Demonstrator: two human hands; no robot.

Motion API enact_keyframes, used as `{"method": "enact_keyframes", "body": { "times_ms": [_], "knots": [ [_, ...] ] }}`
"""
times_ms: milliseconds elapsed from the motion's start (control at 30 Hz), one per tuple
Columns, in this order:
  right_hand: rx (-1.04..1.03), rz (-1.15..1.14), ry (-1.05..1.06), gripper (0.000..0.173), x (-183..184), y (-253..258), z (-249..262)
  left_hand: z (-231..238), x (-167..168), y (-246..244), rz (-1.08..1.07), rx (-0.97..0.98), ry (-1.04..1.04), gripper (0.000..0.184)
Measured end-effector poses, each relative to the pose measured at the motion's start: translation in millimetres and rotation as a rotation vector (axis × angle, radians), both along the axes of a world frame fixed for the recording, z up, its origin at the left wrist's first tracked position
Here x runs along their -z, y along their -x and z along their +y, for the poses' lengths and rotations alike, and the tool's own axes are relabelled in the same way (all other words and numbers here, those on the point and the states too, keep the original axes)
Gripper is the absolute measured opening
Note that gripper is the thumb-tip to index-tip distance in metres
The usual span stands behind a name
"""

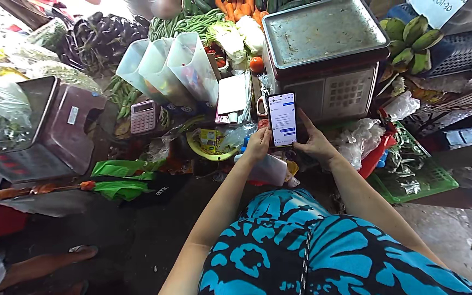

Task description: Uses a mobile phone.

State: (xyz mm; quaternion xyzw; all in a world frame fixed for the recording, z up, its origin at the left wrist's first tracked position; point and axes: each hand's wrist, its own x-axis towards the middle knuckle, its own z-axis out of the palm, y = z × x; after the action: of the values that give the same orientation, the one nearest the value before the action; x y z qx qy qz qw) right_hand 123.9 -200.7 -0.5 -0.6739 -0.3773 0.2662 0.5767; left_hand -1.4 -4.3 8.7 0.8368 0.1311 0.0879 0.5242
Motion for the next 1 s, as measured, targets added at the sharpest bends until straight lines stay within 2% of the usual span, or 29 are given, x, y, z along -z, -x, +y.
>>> {"method": "enact_keyframes", "body": {
  "times_ms": [267, 833, 1000],
  "knots": [
    [0.052, -0.121, 0.091, 0.113, -4.0, 2.4, -1.5, -3.1, -5.6, 3.3, -0.006, -0.005, 0.050, 0.047],
    [0.062, -0.043, 0.085, 0.111, -5.2, 4.0, -0.1, -7.9, -3.1, -8.3, 0.034, -0.036, -0.030, 0.036],
    [0.056, -0.029, 0.066, 0.111, -3.3, 3.1, 0.2, -10.3, -6.5, -11.2, 0.078, -0.071, -0.065, 0.047]
  ]
}}
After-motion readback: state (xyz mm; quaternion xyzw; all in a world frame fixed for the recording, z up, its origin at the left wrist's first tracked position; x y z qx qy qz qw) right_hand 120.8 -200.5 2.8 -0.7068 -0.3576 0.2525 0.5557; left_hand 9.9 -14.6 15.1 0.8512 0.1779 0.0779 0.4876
